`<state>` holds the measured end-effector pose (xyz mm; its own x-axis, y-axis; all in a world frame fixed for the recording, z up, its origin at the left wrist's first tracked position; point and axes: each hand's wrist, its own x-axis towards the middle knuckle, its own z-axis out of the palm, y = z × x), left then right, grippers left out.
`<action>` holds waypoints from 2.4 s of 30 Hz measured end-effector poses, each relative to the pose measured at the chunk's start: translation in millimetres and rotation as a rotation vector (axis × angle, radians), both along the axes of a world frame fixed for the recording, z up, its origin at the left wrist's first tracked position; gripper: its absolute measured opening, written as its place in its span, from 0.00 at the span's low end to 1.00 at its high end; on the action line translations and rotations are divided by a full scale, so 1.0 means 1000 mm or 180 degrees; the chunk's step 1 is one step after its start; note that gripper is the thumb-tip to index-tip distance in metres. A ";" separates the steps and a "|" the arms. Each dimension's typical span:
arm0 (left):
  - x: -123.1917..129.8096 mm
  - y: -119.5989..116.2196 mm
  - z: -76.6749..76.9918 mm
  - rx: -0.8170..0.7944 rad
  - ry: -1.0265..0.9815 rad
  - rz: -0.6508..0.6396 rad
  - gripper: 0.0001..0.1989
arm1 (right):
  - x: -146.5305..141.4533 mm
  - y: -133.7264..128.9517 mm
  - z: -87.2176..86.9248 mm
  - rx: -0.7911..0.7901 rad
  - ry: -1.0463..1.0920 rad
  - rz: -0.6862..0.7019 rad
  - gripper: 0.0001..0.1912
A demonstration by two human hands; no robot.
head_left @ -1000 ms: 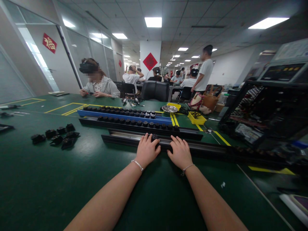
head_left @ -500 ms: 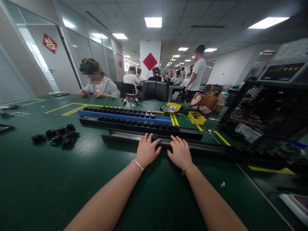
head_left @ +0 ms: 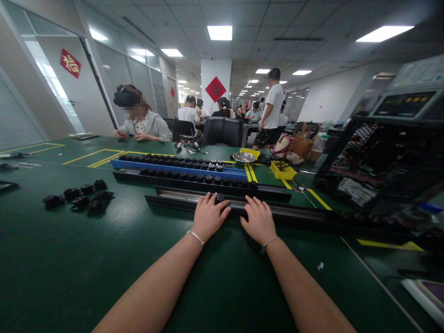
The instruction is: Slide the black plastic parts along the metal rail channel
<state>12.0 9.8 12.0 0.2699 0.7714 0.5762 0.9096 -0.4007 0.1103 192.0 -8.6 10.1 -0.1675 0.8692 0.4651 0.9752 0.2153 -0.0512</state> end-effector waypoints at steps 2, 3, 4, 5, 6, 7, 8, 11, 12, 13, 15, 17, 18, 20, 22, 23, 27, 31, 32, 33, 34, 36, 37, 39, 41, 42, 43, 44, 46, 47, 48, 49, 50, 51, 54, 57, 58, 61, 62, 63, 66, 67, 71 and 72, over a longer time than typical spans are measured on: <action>-0.001 0.001 0.001 -0.0006 -0.0032 0.0006 0.19 | 0.000 0.000 0.000 0.0003 0.0001 0.0009 0.11; -0.002 0.001 0.001 -0.0015 -0.0048 0.0016 0.18 | 0.000 0.000 0.000 0.0007 0.0000 0.0010 0.11; -0.003 0.001 0.001 -0.0027 -0.0060 0.0028 0.18 | 0.000 0.000 -0.001 0.0008 -0.0003 0.0012 0.11; -0.004 0.002 0.002 -0.0039 -0.0066 0.0040 0.18 | 0.000 0.000 -0.001 0.0009 -0.0006 0.0010 0.11; -0.005 0.002 0.002 -0.0045 -0.0072 0.0054 0.18 | 0.000 0.000 -0.001 0.0007 -0.0010 0.0008 0.11; -0.005 0.002 0.002 -0.0048 -0.0075 0.0064 0.18 | 0.000 0.000 -0.001 0.0004 -0.0013 0.0006 0.11; -0.006 0.002 0.003 -0.0049 -0.0075 0.0071 0.18 | 0.000 0.000 -0.001 0.0001 -0.0014 0.0005 0.11; -0.006 0.003 0.003 -0.0037 -0.0076 0.0070 0.18 | 0.001 0.000 -0.001 0.0001 0.0003 0.0008 0.11; -0.006 0.003 0.003 -0.0032 -0.0076 0.0065 0.18 | 0.001 0.000 0.000 0.0000 0.0008 0.0013 0.11; -0.006 0.003 0.003 -0.0027 -0.0082 0.0063 0.18 | 0.001 0.000 0.000 -0.0001 0.0012 0.0018 0.11; -0.007 0.004 0.002 -0.0020 -0.0109 0.0074 0.18 | 0.001 0.000 0.000 -0.0001 0.0010 0.0021 0.11; -0.008 0.005 0.002 -0.0017 -0.0142 0.0084 0.19 | 0.001 0.000 0.000 -0.0002 0.0006 0.0020 0.11; -0.008 0.005 0.001 -0.0013 -0.0156 0.0090 0.19 | 0.001 0.000 0.000 -0.0002 0.0007 0.0019 0.11; -0.010 0.006 0.001 -0.0002 -0.0166 0.0105 0.19 | 0.000 0.000 0.000 -0.0006 0.0012 0.0020 0.11; -0.010 0.007 0.000 0.0013 -0.0154 0.0124 0.19 | 0.000 0.000 -0.001 -0.0015 0.0015 0.0022 0.11; -0.011 0.007 0.000 0.0023 -0.0141 0.0128 0.19 | 0.000 0.000 -0.001 -0.0022 0.0013 0.0023 0.11; -0.012 0.007 0.000 0.0061 -0.0127 0.0141 0.19 | 0.001 0.000 0.000 -0.0032 0.0022 0.0034 0.11; -0.014 0.007 0.001 0.0052 -0.0183 0.0181 0.17 | 0.001 0.000 0.001 -0.0044 0.0048 0.0050 0.10; -0.015 0.007 0.001 0.0044 -0.0189 0.0191 0.17 | 0.001 0.000 0.001 -0.0052 0.0047 0.0050 0.10; -0.016 0.007 0.002 0.0035 -0.0189 0.0198 0.17 | 0.001 0.000 0.001 -0.0059 0.0047 0.0045 0.10; -0.016 0.007 0.002 0.0026 -0.0185 0.0204 0.17 | 0.000 0.000 0.001 -0.0062 0.0048 0.0037 0.11; -0.017 0.007 0.003 0.0015 -0.0182 0.0212 0.16 | 0.000 0.000 0.001 -0.0062 0.0054 0.0022 0.11; -0.018 0.007 0.003 0.0013 -0.0183 0.0212 0.16 | 0.000 0.000 0.001 -0.0063 0.0056 0.0018 0.11; -0.018 0.007 0.003 0.0015 -0.0191 0.0219 0.17 | 0.000 0.000 0.001 -0.0069 0.0056 0.0013 0.11; -0.019 0.007 0.003 0.0019 -0.0191 0.0240 0.17 | 0.000 -0.001 0.001 -0.0083 0.0053 0.0006 0.11; -0.019 0.007 0.003 0.0017 -0.0189 0.0255 0.16 | 0.000 -0.001 0.002 -0.0088 0.0056 0.0001 0.11; -0.019 0.007 0.004 0.0014 -0.0188 0.0267 0.16 | 0.000 -0.001 0.002 -0.0090 0.0059 0.0001 0.11; -0.019 0.007 0.004 0.0009 -0.0190 0.0279 0.16 | 0.000 -0.001 0.002 -0.0087 0.0065 0.0002 0.11; -0.020 0.007 0.004 -0.0006 -0.0195 0.0287 0.16 | 0.000 -0.001 0.002 -0.0076 0.0075 0.0013 0.11; -0.020 0.007 0.004 -0.0011 -0.0198 0.0292 0.16 | 0.000 -0.001 0.002 -0.0071 0.0076 0.0018 0.11; -0.020 0.007 0.004 -0.0014 -0.0198 0.0297 0.16 | 0.000 0.000 0.002 -0.0068 0.0075 0.0018 0.11; -0.020 0.007 0.004 -0.0014 -0.0196 0.0300 0.16 | 0.000 0.000 0.001 -0.0069 0.0069 0.0015 0.11; -0.021 0.008 0.003 -0.0006 -0.0200 0.0305 0.16 | 0.000 0.000 0.001 -0.0071 0.0061 0.0013 0.11; -0.021 0.008 0.003 0.0004 -0.0205 0.0310 0.16 | 0.001 0.001 0.000 -0.0071 0.0055 0.0011 0.11; -0.023 0.009 0.001 0.0032 -0.0226 0.0326 0.17 | 0.001 0.001 -0.001 -0.0052 0.0057 0.0020 0.12; -0.024 0.010 0.000 0.0042 -0.0221 0.0338 0.17 | 0.001 0.001 -0.001 -0.0042 0.0058 0.0029 0.13; -0.024 0.010 0.000 0.0046 -0.0223 0.0346 0.17 | 0.001 0.001 -0.001 -0.0047 0.0050 0.0025 0.13; -0.025 0.010 0.000 0.0039 -0.0237 0.0375 0.17 | 0.001 0.001 0.000 -0.0059 0.0017 0.0003 0.13; -0.025 0.010 0.001 0.0035 -0.0244 0.0382 0.17 | 0.000 0.001 0.000 -0.0058 0.0012 0.0002 0.12; -0.026 0.010 0.001 0.0033 -0.0253 0.0384 0.17 | 0.000 0.001 0.000 -0.0053 0.0011 0.0006 0.12; -0.028 0.010 0.001 0.0042 -0.0294 0.0385 0.17 | 0.000 0.001 0.000 -0.0029 0.0024 0.0024 0.12; -0.029 0.010 0.001 0.0045 -0.0304 0.0389 0.16 | 0.001 0.001 -0.001 -0.0020 0.0029 0.0023 0.12; -0.032 0.012 0.000 0.0044 -0.0329 0.0460 0.16 | 0.001 0.002 -0.002 0.0000 0.0045 0.0017 0.12; -0.033 0.012 0.000 0.0047 -0.0338 0.0480 0.16 | 0.001 0.002 -0.002 0.0000 0.0049 0.0022 0.12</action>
<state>-20.5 21.7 11.8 0.0889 0.7897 0.6070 0.9431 -0.2628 0.2039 192.9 -6.9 8.5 -0.1663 0.8682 0.4676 0.9728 0.2220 -0.0661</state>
